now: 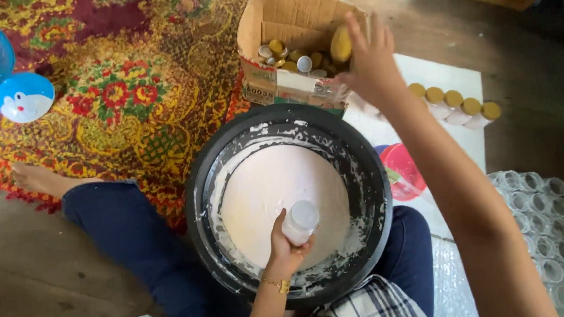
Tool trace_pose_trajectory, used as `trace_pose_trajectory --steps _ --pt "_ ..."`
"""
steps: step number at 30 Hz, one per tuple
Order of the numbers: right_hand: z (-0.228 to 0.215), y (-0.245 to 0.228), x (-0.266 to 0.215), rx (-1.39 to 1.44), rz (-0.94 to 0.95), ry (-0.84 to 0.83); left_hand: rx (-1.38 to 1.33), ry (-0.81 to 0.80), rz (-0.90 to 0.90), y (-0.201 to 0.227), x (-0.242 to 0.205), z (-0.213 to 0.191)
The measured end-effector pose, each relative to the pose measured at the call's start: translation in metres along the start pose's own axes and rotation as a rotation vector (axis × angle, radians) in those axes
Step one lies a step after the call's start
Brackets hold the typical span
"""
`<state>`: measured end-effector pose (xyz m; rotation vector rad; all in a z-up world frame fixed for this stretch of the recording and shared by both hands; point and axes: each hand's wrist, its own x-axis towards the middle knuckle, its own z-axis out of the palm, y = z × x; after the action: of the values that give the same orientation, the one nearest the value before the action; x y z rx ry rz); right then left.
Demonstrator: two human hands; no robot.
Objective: Filling small plastic containers with a white liquid from a large basin using a small cup, then wiping and organizing them.
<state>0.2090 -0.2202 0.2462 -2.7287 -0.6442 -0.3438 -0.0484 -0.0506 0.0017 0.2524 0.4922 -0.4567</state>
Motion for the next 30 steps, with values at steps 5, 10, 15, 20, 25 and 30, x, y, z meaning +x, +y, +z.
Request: trace_pose_trajectory --steps 5,10,15,20,25,30 --pt "-0.004 0.000 -0.124 -0.035 -0.256 0.098 0.091 0.358 0.020 0.002 0.001 0.017" --pt "0.052 0.035 -0.353 0.306 0.435 -0.718 -0.009 0.088 0.130 -0.001 -0.001 0.013" --pt "0.065 0.025 -0.459 0.038 0.798 -0.908 0.100 -0.052 0.169 -0.008 -0.008 0.013" --pt "0.005 0.018 -0.459 0.355 1.157 -0.604 0.248 -0.147 0.210 -0.014 -0.011 0.010" --pt "-0.061 0.005 -0.447 0.323 0.957 -0.386 0.339 -0.185 0.236 -0.015 -0.015 0.013" --pt "-0.058 0.031 -0.460 1.162 0.882 -0.131 0.456 -0.274 0.251 -0.020 -0.014 0.009"
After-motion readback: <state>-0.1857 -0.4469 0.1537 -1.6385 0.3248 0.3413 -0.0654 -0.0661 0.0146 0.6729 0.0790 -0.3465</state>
